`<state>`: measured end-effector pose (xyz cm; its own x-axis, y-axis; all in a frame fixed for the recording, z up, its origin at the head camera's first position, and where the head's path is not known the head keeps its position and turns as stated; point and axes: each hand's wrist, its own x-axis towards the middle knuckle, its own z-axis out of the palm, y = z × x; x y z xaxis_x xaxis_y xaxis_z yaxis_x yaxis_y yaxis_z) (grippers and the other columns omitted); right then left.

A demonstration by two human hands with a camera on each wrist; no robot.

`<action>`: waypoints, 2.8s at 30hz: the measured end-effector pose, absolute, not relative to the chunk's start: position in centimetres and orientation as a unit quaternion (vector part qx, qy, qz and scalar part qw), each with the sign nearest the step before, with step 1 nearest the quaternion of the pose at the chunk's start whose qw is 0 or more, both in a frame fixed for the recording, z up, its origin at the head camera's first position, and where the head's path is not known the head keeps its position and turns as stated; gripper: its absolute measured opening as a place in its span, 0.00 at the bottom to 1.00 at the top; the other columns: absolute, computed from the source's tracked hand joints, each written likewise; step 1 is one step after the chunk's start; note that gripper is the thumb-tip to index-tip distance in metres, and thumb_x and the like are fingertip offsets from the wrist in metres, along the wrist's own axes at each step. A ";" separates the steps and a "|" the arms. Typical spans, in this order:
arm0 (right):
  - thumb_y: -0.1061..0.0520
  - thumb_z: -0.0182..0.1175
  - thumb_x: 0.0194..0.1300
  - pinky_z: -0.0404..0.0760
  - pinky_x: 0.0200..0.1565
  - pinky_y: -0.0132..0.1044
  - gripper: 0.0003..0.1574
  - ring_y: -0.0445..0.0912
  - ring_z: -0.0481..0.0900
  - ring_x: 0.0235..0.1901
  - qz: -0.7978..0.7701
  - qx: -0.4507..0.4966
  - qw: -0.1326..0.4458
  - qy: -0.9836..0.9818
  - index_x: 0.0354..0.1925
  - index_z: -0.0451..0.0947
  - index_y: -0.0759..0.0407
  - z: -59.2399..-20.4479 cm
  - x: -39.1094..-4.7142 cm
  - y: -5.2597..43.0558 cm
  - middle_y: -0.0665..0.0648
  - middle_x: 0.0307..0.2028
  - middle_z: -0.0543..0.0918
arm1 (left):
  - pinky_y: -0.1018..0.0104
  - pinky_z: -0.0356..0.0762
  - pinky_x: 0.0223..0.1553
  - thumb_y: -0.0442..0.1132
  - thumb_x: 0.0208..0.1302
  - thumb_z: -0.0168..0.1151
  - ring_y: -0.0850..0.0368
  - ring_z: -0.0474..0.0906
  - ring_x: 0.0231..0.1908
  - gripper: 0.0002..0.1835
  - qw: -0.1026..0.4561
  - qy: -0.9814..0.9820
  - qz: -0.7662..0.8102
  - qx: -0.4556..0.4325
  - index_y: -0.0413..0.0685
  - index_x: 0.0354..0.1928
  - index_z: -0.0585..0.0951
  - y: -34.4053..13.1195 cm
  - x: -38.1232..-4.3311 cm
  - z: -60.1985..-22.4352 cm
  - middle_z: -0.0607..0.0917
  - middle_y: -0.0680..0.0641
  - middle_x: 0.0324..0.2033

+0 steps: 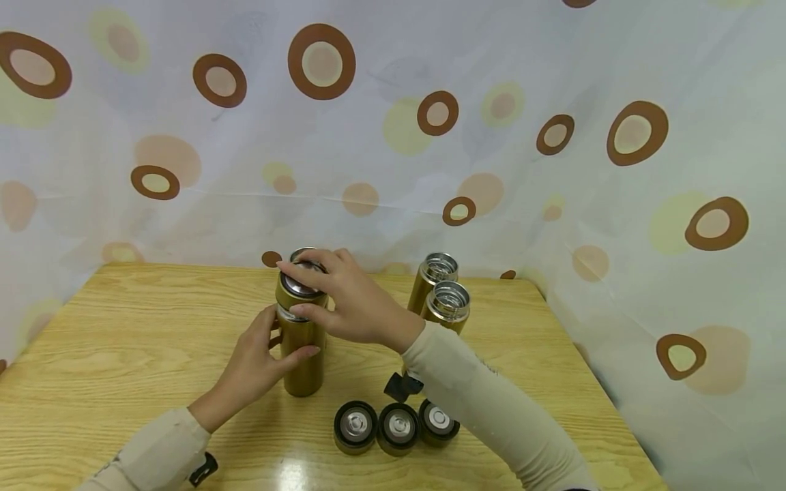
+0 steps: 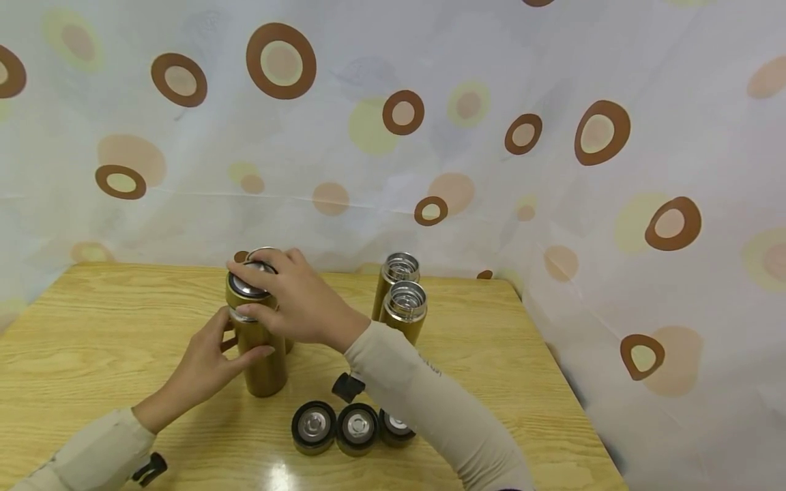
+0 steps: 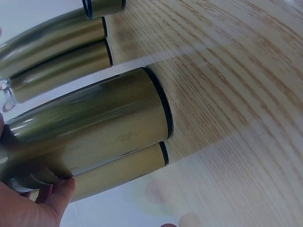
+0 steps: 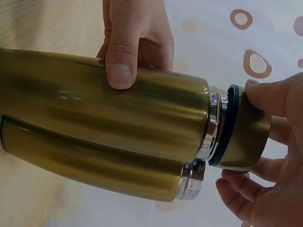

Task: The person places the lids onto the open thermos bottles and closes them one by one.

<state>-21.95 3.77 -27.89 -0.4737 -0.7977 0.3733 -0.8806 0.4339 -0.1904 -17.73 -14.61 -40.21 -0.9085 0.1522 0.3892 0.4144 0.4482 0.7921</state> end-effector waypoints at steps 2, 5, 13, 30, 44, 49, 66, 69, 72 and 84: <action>0.46 0.59 0.67 0.70 0.57 0.43 0.35 0.53 0.67 0.56 0.176 0.501 0.118 -0.839 0.70 0.63 0.48 -28.0 -21.9 3.8 0.60 0.62 0.69 | 0.46 0.77 0.51 0.44 0.58 0.70 0.40 0.73 0.56 0.36 0.131 -0.841 -0.497 -0.169 0.42 0.64 0.63 -14.6 -17.7 -40.2 0.72 0.41 0.55; 0.46 0.60 0.67 0.70 0.57 0.43 0.36 0.54 0.67 0.57 0.164 0.502 0.117 -0.841 0.70 0.64 0.48 -28.1 -21.9 3.7 0.60 0.63 0.68 | 0.46 0.77 0.52 0.44 0.58 0.70 0.41 0.73 0.57 0.36 0.130 -0.840 -0.499 -0.169 0.43 0.64 0.63 -14.6 -17.7 -40.2 0.72 0.42 0.56; 0.45 0.59 0.68 0.70 0.58 0.43 0.35 0.54 0.65 0.58 0.140 0.503 0.117 -0.844 0.70 0.64 0.47 -28.6 -22.0 3.6 0.59 0.65 0.67 | 0.47 0.76 0.52 0.44 0.58 0.70 0.41 0.72 0.57 0.37 0.129 -0.839 -0.501 -0.169 0.43 0.64 0.63 -14.6 -17.7 -40.3 0.71 0.42 0.57; 0.43 0.57 0.68 0.69 0.58 0.43 0.37 0.54 0.66 0.57 0.111 0.509 0.097 -0.848 0.71 0.61 0.48 -28.3 -22.1 3.7 0.59 0.66 0.65 | 0.47 0.77 0.52 0.44 0.57 0.71 0.41 0.72 0.57 0.37 0.135 -0.840 -0.498 -0.167 0.43 0.65 0.63 -14.6 -17.8 -40.5 0.71 0.42 0.57; 0.67 0.61 0.62 0.61 0.67 0.41 0.42 0.52 0.59 0.68 0.028 0.579 -0.083 -0.810 0.71 0.61 0.49 -22.4 -23.2 3.2 0.54 0.71 0.60 | 0.46 0.77 0.51 0.45 0.58 0.70 0.42 0.73 0.56 0.38 0.137 -0.839 -0.499 -0.169 0.44 0.66 0.62 -14.6 -17.7 -40.4 0.71 0.42 0.57; 0.67 0.61 0.63 0.58 0.68 0.35 0.41 0.47 0.58 0.70 0.001 0.579 -0.109 -0.808 0.71 0.61 0.48 -22.2 -23.2 2.3 0.54 0.70 0.62 | 0.46 0.77 0.51 0.44 0.59 0.70 0.42 0.73 0.56 0.38 0.139 -0.838 -0.498 -0.172 0.44 0.66 0.62 -14.6 -17.7 -40.5 0.71 0.42 0.57; 0.57 0.60 0.67 0.60 0.67 0.40 0.37 0.48 0.62 0.66 -0.014 0.556 -0.088 -0.826 0.71 0.61 0.48 -23.0 -23.3 2.2 0.55 0.67 0.65 | 0.46 0.78 0.50 0.44 0.58 0.70 0.41 0.74 0.55 0.38 0.146 -0.843 -0.489 -0.168 0.40 0.65 0.62 -14.5 -17.7 -40.4 0.72 0.41 0.56; 0.52 0.59 0.68 0.61 0.65 0.41 0.36 0.46 0.66 0.61 -0.029 0.549 -0.073 -0.832 0.71 0.60 0.48 -23.0 -23.0 2.1 0.54 0.64 0.67 | 0.46 0.78 0.50 0.44 0.57 0.71 0.42 0.74 0.55 0.38 0.150 -0.844 -0.486 -0.171 0.41 0.64 0.62 -14.5 -17.7 -40.4 0.72 0.42 0.56; 0.47 0.57 0.69 0.62 0.63 0.40 0.36 0.45 0.68 0.57 -0.038 0.539 -0.060 -0.839 0.71 0.60 0.47 -23.1 -22.9 1.9 0.53 0.62 0.69 | 0.46 0.78 0.50 0.43 0.57 0.71 0.42 0.74 0.55 0.38 0.154 -0.843 -0.485 -0.174 0.42 0.64 0.63 -14.5 -17.7 -40.4 0.72 0.43 0.56; 0.31 0.57 0.63 0.75 0.41 0.32 0.40 0.43 0.73 0.38 0.009 0.466 -0.019 -0.884 0.65 0.70 0.50 -24.1 -22.9 1.3 0.55 0.47 0.74 | 0.47 0.78 0.50 0.42 0.56 0.72 0.42 0.72 0.57 0.38 0.155 -0.846 -0.480 -0.174 0.47 0.66 0.63 -14.5 -17.5 -40.5 0.71 0.43 0.57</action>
